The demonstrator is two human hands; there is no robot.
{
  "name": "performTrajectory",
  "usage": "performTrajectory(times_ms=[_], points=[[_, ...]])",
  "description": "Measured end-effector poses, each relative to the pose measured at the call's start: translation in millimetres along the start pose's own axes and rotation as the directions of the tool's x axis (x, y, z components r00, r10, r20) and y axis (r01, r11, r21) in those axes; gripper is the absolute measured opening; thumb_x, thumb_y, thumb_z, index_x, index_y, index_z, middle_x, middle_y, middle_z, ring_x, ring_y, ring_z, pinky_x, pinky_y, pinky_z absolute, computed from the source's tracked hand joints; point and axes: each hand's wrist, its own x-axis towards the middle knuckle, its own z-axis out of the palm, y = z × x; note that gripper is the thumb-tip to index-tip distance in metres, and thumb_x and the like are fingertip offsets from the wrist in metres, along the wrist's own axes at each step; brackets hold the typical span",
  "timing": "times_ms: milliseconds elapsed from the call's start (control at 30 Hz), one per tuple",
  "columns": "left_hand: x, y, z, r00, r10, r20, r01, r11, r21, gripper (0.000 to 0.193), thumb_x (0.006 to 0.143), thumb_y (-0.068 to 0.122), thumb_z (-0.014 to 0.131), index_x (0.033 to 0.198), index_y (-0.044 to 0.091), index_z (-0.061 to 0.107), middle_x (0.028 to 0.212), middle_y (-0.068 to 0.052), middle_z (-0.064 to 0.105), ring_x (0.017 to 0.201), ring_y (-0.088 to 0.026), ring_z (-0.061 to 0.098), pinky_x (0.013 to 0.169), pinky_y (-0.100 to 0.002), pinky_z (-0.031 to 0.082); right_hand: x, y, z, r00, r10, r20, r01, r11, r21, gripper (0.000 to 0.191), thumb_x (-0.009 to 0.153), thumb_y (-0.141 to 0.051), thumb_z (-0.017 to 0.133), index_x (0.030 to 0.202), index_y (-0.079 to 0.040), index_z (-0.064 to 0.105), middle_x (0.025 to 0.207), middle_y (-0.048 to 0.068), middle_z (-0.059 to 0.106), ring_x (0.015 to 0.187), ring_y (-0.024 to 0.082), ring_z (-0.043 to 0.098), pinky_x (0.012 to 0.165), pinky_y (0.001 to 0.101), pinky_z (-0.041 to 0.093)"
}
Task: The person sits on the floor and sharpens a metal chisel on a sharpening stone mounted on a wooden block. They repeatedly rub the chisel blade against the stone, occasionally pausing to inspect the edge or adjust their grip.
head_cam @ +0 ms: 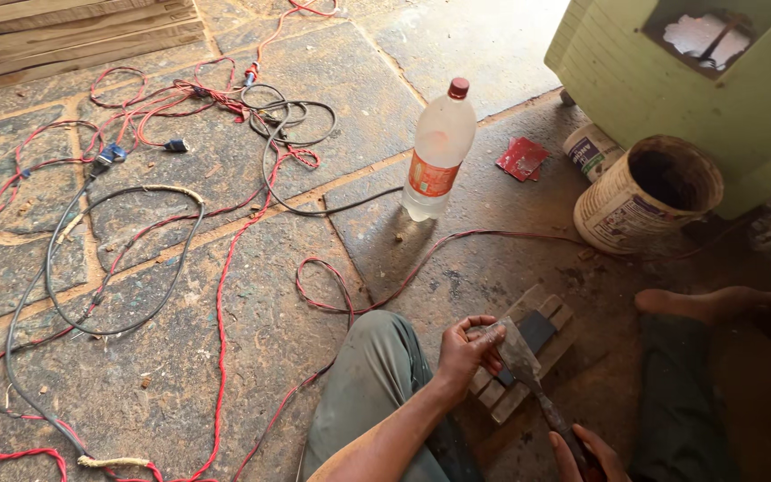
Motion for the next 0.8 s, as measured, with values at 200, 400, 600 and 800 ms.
performTrajectory(times_ms=[200, 400, 600, 800], points=[[8.3, -11.9, -7.5, 1.000, 0.031, 0.002, -0.031, 0.999, -0.030, 0.037, 0.093, 0.019, 0.077, 0.119, -0.002, 0.062, 0.067, -0.008, 0.067, 0.048, -0.017, 0.064, 0.043, -0.031, 0.051, -44.8, -12.0, -40.9, 0.916, -0.252, -0.313, 0.334, 0.911, 0.243, 0.031, 0.088, -0.015, 0.085, 0.113, -0.002, 0.073, 0.101, 0.017, 0.076, 0.089, 0.023, 0.076, 0.074, 0.0311, 0.061], [12.2, -20.3, -16.9, 0.999, 0.051, 0.019, -0.051, 0.999, -0.004, 0.035, 0.096, 0.024, 0.073, 0.117, -0.002, 0.063, 0.066, -0.013, 0.068, 0.046, -0.020, 0.064, 0.041, -0.032, 0.050, -83.6, -21.2, -63.9, 0.794, -0.373, -0.480, 0.581, 0.698, 0.418, 0.032, 0.090, -0.014, 0.085, 0.116, -0.001, 0.071, 0.098, 0.015, 0.076, 0.086, 0.016, 0.074, 0.070, 0.0272, 0.058], [2.3, -8.5, -13.0, 1.000, -0.002, 0.018, 0.002, 1.000, -0.018, 0.038, 0.099, 0.027, 0.068, 0.120, -0.004, 0.064, 0.063, -0.012, 0.068, 0.044, -0.019, 0.064, 0.040, -0.030, 0.049, -85.5, -33.5, -79.6, 0.816, -0.362, -0.450, 0.561, 0.680, 0.472, 0.035, 0.087, -0.012, 0.087, 0.117, -0.002, 0.072, 0.087, 0.010, 0.075, 0.073, 0.010, 0.071, 0.061, 0.0230, 0.051], [-8.3, 15.8, -2.2, 0.989, 0.132, 0.061, -0.142, 0.968, 0.205, 0.046, 0.096, 0.022, 0.075, 0.128, -0.008, 0.060, 0.066, -0.012, 0.067, 0.047, -0.019, 0.061, 0.039, -0.034, 0.048, -88.7, -35.9, -82.1, 0.774, -0.445, -0.450, 0.616, 0.694, 0.373, 0.046, 0.082, -0.014, 0.091, 0.121, -0.002, 0.069, 0.092, 0.011, 0.074, 0.080, 0.011, 0.071, 0.066, 0.0229, 0.054]])
